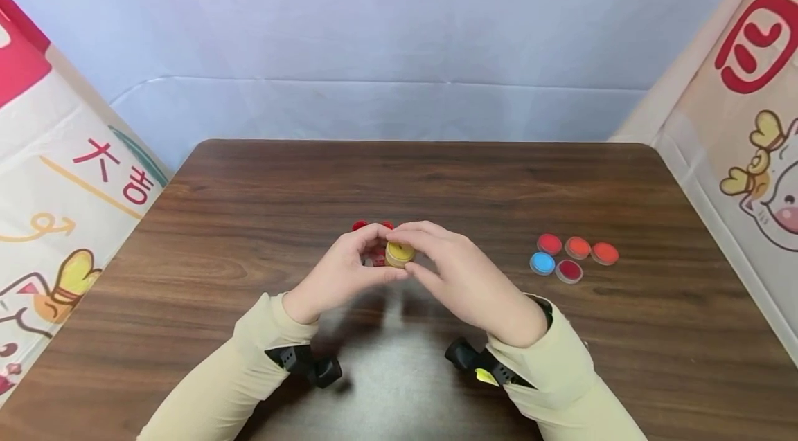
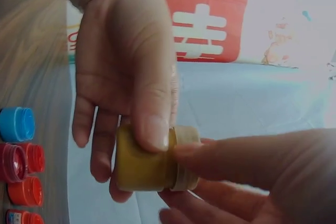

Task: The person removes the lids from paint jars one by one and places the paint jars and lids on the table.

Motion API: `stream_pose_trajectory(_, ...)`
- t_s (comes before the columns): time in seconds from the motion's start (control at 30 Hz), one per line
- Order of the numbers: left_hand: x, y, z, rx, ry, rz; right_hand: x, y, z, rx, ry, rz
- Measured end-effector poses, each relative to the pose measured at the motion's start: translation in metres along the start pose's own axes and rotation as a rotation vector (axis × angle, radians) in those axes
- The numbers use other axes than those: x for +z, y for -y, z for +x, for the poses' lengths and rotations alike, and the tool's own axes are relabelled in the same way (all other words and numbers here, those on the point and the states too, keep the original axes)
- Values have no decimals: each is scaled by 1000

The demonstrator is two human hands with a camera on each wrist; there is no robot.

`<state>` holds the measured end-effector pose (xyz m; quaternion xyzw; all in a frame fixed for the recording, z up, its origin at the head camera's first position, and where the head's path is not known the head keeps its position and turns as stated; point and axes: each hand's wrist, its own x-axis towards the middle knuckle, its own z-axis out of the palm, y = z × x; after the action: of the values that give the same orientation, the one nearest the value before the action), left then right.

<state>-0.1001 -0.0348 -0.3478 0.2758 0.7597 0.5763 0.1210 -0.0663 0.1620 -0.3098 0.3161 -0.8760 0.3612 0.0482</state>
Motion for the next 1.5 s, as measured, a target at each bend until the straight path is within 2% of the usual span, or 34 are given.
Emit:
stream_pose_trajectory(0.1,0,0,0,4,-2,7,1,1,0,1,-14,-18)
stream_pose_trajectory(0.27,1,0,-1,-11,11,24,7,3,2,116,-96,-133)
stream_pose_trajectory(0.37,2,0,0,-12,8,27,10,3,3,154,-112,-154)
stream_pose_trajectory(0.57,2,-1,1,-20,-1,31,6,1,2,72,-70,-124)
stream_pose_trajectory(0.77,1,-1,-1,-24,-13,29,-1,-1,1,-37,5,-12)
stream_pose_trajectory(0.87,1,0,-1,-16,-15,47,-2,1,0,-45,42,20)
stream_pose_trajectory(0.97,1,0,-2,-21,-13,72,1,3,1,-7,13,-23)
stream_pose_trajectory(1.1,2,1,-2,-27,-9,86,7,4,4,117,-65,-141)
stream_pose_trajectory(1.2,3,1,-2,-19,-9,89,10,4,5,183,-81,-167)
stream_pose_trajectory(1.33,3,1,-1,-14,-9,84,11,4,5,190,-81,-162)
stream_pose_trajectory(1.5,2,2,0,-24,-11,69,10,3,4,149,-86,-151)
